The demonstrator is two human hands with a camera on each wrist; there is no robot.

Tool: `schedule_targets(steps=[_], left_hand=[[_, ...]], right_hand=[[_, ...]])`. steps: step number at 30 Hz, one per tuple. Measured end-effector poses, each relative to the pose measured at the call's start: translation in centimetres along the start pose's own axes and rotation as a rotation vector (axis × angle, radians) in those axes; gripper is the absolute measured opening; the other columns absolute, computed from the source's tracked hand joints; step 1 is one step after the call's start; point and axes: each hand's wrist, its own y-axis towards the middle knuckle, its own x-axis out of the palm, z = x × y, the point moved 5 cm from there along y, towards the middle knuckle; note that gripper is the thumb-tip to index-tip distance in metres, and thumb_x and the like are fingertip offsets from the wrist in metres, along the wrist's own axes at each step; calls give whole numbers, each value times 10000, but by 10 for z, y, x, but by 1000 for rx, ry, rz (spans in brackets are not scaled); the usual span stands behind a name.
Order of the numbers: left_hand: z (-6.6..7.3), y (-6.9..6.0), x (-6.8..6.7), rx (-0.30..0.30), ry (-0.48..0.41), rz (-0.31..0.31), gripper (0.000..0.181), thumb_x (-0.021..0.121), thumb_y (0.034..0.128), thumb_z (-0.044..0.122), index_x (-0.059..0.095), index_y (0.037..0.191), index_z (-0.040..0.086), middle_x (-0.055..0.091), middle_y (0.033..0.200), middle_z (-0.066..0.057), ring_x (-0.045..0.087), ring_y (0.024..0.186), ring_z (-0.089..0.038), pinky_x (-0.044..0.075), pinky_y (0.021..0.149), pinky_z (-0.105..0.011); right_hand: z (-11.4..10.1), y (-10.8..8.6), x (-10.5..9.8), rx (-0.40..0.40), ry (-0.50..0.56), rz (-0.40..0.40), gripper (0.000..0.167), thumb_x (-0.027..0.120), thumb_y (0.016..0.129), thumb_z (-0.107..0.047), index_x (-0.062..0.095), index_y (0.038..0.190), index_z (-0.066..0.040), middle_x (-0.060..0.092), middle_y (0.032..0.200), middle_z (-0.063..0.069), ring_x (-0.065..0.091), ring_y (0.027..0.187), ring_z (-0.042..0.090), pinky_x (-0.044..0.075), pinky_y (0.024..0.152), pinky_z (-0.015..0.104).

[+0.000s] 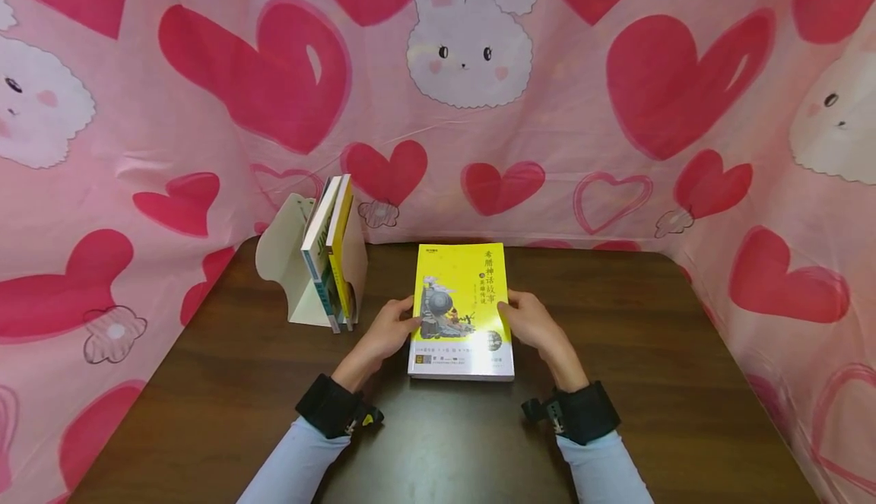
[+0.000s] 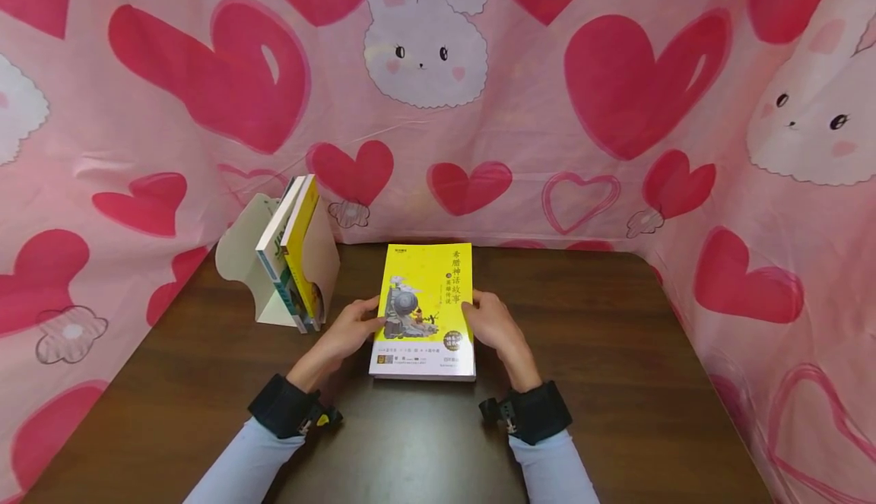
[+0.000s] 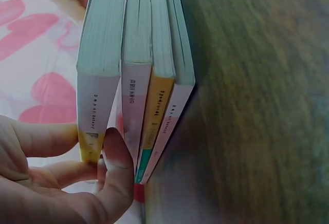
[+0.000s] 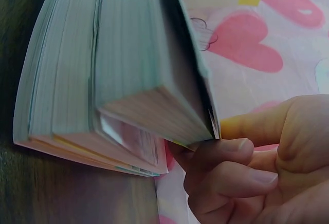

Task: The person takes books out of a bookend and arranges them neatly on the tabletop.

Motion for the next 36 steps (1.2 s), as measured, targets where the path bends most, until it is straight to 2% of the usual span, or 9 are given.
schedule_targets(steps=[12, 19, 29, 36], left_hand=[[-5, 6, 2, -4, 27, 5, 550, 624, 1039, 94, 479, 1564, 14, 519, 1360, -215, 463, 1216, -376, 374, 1055, -539], [-5, 7, 4, 14, 14, -26, 523, 615, 1042, 89, 501, 1546, 10, 516, 1351, -210, 474, 1198, -362, 399, 1002, -516], [-3, 6, 6, -4, 38, -23, 537, 631, 1041, 106, 493, 1549, 2, 514, 1310, -211, 469, 1193, -371, 412, 953, -488], [-3, 7, 6, -13, 31, -23, 550, 631, 1045, 108, 474, 1561, -1, 488, 1376, -228, 460, 1226, -384, 424, 973, -496]], right_hand=[[5, 3, 3, 11, -30, -24, 447, 498, 1105, -222, 525, 1488, 6, 693, 1015, 128, 628, 923, 286, 466, 796, 404], [8, 2, 2, 29, -48, -14, 511, 527, 1091, -240, 480, 1536, 6, 689, 1059, 124, 606, 1027, 322, 433, 946, 525], [11, 2, 1, 46, -53, -13, 535, 551, 1081, -256, 465, 1547, -8, 694, 1059, 119, 636, 960, 295, 462, 905, 482], [10, 2, 1, 45, -55, -13, 537, 552, 1079, -259, 458, 1545, -9, 695, 1058, 122, 646, 942, 291, 468, 918, 490]])
